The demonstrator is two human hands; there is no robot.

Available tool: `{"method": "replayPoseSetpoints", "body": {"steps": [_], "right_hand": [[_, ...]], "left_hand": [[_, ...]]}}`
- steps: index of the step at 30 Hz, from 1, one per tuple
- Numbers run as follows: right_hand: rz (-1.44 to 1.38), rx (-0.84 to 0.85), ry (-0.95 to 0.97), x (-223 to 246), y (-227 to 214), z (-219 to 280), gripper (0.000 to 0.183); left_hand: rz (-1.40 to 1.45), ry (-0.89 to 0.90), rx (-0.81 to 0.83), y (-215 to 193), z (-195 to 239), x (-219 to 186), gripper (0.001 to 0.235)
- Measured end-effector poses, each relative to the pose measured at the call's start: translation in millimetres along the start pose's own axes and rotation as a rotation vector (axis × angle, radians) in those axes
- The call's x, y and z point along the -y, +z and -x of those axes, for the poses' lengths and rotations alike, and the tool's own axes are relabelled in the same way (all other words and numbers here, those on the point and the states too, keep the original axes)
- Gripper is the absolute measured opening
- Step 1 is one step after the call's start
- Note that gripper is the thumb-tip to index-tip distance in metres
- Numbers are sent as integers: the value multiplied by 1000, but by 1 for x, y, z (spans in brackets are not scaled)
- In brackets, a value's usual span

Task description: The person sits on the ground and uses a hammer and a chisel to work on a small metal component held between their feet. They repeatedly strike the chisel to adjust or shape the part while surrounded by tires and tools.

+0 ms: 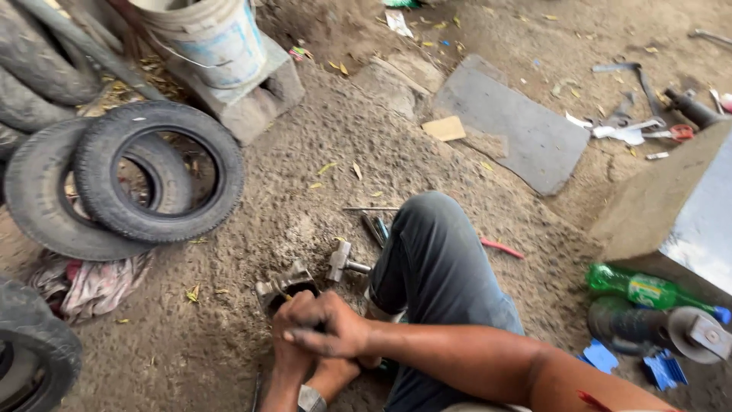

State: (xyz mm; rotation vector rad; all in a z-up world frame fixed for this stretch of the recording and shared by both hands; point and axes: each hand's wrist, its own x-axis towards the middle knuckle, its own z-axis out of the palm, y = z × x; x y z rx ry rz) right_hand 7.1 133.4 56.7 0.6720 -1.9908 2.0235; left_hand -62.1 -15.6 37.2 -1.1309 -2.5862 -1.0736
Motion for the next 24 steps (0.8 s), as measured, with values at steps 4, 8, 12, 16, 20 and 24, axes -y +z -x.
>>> {"method": "replayPoseSetpoints", "body": {"steps": [4,8,12,16,20,24], "right_hand": [[129,60,5,-14,23,17,23],[195,64,-7,-27,32,11,22],[149,64,124,-24,18,12,32],[205,71,151,8,21,12,30],[306,147,-173,40,-1,-10,27],[-20,344,-43,27,-8,-4,26]], "left_hand": [[60,56,13,4,22,-5,22],[67,-147,87,-1,26,-7,19],[141,-255,74,6,27,-1,21],[157,-317,82,9,40,2,27],[128,-48,12,20,18,3,24],[49,-146,55,19,48,-1,20]]}}
